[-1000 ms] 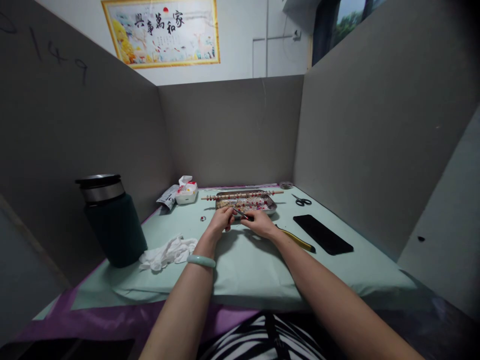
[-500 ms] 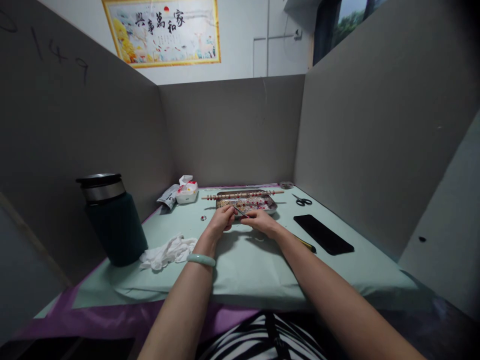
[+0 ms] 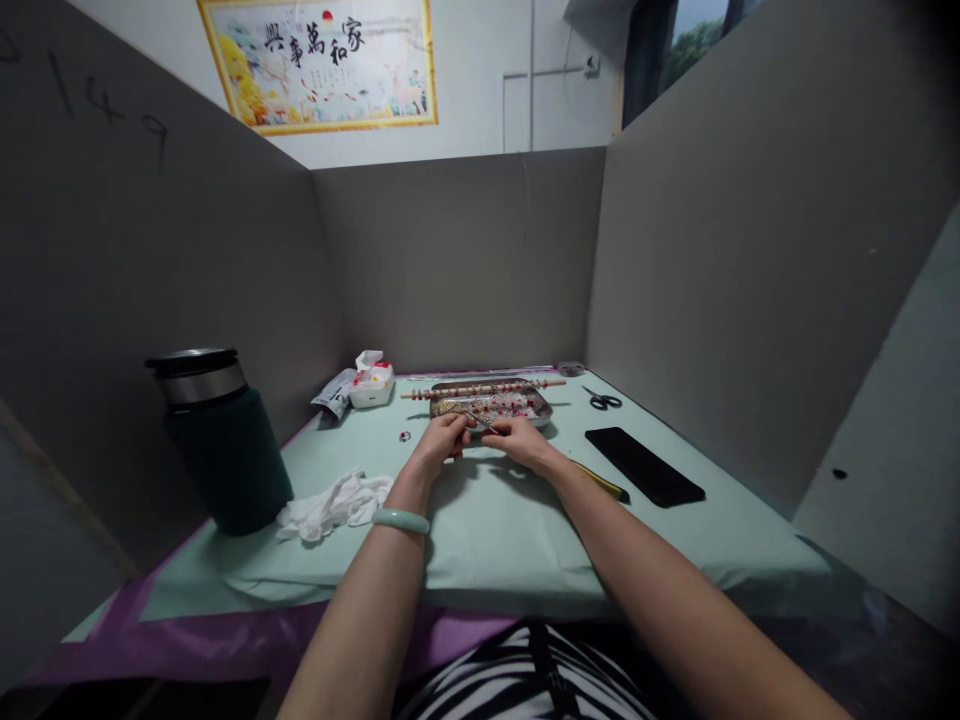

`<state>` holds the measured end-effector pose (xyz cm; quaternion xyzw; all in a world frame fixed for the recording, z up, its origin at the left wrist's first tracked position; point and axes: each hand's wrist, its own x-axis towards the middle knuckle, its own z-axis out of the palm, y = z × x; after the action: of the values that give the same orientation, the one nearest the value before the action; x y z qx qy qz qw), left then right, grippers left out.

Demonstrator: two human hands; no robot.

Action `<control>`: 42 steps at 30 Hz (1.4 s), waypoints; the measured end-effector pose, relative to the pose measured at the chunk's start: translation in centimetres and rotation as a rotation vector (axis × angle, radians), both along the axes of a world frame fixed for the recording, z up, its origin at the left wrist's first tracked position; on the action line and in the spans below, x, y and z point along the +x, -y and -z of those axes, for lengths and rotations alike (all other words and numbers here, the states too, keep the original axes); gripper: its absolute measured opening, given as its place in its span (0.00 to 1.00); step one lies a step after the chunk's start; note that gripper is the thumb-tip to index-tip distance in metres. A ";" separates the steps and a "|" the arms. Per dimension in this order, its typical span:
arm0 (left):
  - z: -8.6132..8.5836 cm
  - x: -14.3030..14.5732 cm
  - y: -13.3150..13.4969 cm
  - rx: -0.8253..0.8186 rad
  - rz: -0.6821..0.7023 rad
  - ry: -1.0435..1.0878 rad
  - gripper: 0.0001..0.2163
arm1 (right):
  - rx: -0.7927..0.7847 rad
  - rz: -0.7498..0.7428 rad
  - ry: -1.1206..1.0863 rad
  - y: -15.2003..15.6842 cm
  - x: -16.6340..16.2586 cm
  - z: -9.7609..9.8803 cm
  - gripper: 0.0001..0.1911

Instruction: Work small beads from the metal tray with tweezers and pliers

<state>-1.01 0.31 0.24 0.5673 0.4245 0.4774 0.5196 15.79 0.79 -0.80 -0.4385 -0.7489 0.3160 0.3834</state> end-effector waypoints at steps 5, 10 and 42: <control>0.1 0.0 -0.1 0.028 -0.016 0.024 0.11 | 0.033 -0.022 0.055 0.0 -0.1 0.1 0.13; 0.2 0.0 -0.2 0.034 -0.004 0.024 0.12 | 0.111 -0.005 0.097 -0.1 -0.2 0.2 0.13; 0.0 0.1 0.0 0.020 -0.004 0.054 0.10 | 0.068 -0.019 0.029 -0.2 -0.2 0.4 0.13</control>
<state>-0.90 0.32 0.24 0.5586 0.4068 0.4976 0.5243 15.54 0.99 -1.24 -0.4225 -0.7689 0.2875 0.3842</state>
